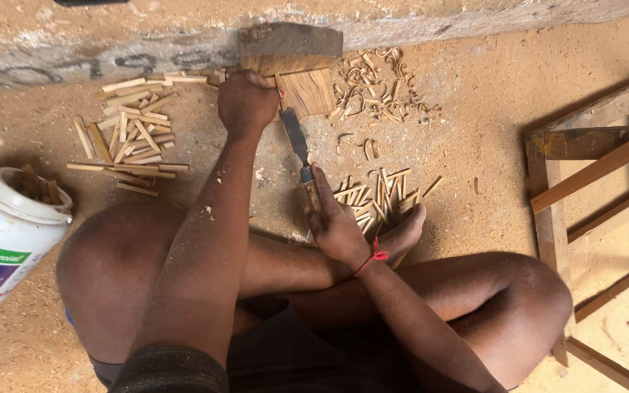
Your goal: The person sits on the floor and uses a chisel to carve small wooden dowels from a larger block of wood. They repeatedly strike the chisel with their hand to cut the wood, creating a pile of small sticks and wood shavings.
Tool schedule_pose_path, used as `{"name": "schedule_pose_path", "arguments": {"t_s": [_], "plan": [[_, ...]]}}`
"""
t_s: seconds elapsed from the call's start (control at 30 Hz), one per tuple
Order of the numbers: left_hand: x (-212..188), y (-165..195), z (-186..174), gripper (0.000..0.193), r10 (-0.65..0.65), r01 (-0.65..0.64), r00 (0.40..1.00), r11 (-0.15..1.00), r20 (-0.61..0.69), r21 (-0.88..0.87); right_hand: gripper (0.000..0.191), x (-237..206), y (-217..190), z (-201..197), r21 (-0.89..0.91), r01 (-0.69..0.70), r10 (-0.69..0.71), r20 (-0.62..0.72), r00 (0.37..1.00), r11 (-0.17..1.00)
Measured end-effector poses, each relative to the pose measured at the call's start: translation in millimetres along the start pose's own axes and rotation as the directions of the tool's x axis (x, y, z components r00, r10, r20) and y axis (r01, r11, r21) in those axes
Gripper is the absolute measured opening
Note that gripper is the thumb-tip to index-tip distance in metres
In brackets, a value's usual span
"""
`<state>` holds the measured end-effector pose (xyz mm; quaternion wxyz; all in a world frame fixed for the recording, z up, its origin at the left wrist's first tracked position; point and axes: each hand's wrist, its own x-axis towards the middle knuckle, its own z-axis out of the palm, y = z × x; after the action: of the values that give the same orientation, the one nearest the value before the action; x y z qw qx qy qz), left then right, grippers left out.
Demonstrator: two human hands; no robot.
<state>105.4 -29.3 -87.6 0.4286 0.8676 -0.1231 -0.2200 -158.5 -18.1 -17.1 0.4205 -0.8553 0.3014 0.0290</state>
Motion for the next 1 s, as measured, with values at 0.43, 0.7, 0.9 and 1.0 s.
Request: {"name": "schedule_pose_path", "arguments": {"t_s": [0.43, 0.7, 0.9, 1.0], "plan": [[-90, 7, -25, 0.051, 0.473, -0.842, 0.534, 0.226, 0.701, 0.489, 0.095, 9, 2, 8, -0.055, 0.080, -0.080, -0.002, 0.997, 0.995], [-115, -1, -44, 0.102, 0.351, -0.856, 0.502, 0.333, 0.790, 0.396, 0.097, 16, 14, 33, -0.038, -0.099, 0.099, -0.008, 0.995, 0.994], [-117, 15, -48, 0.112, 0.280, -0.839, 0.530, 0.313, 0.801, 0.445, 0.101, 24, 19, 45, -0.033, -0.116, 0.116, -0.023, 0.993, 0.993], [-113, 18, -48, 0.116, 0.249, -0.831, 0.539, 0.315, 0.805, 0.459, 0.106, 30, 18, 48, -0.004, -0.076, 0.075, -0.061, 0.995, 0.997]]}}
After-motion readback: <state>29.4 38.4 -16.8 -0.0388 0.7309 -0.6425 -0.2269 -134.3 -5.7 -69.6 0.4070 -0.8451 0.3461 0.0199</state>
